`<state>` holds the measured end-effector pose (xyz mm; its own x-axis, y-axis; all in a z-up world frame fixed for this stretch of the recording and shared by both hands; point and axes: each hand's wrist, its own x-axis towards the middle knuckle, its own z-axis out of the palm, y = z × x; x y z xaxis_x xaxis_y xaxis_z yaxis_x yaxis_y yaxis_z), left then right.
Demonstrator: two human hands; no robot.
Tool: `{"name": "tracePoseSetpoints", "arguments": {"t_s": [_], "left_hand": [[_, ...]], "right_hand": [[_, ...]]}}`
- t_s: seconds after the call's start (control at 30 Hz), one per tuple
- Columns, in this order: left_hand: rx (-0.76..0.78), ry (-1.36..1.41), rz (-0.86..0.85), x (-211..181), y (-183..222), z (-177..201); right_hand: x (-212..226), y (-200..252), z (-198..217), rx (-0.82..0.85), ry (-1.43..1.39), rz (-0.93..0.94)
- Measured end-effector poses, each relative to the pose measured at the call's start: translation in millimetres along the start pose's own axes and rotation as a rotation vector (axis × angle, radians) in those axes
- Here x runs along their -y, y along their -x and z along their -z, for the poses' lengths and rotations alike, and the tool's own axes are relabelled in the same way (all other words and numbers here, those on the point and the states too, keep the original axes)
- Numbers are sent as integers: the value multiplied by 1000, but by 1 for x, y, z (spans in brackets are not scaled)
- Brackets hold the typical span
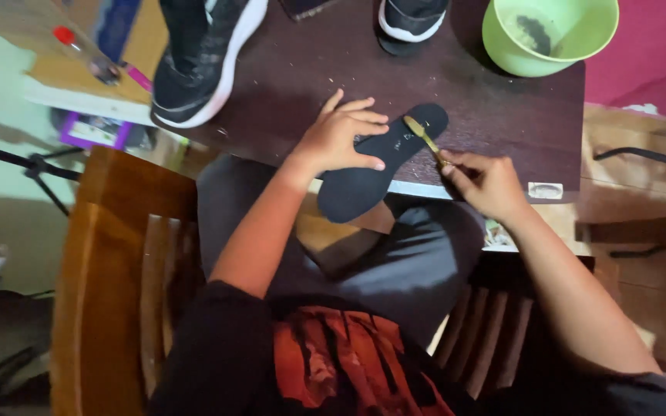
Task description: Applying glue to a shoe insole using a brush at a repair bench.
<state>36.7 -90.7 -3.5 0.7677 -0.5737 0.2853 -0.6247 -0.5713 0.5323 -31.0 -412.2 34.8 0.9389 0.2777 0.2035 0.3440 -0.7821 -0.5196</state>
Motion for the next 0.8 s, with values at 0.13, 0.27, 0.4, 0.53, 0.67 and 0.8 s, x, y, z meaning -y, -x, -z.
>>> {"name": "tracePoseSetpoints", "arguments": {"t_s": [0.13,0.27,0.4,0.53,0.67,0.8], "left_hand": [[15,48,27,-7,-2,6],[52,31,42,-8,-4,7],[80,31,75,-8,-4,8],[84,70,119,-8,-6,5],[42,124,125,-9,-5,7],[42,132,103,-5,-9,10]], "right_hand": [[4,2,0,-29,-27,0],[-15,3,-5,-2,181,-20],[9,-1,-2,2,48,-30],[6,0,0,3,-44,3],[10,-4,-1,82,-64,-12],[5,-9,-1,-21,20,-50]]}}
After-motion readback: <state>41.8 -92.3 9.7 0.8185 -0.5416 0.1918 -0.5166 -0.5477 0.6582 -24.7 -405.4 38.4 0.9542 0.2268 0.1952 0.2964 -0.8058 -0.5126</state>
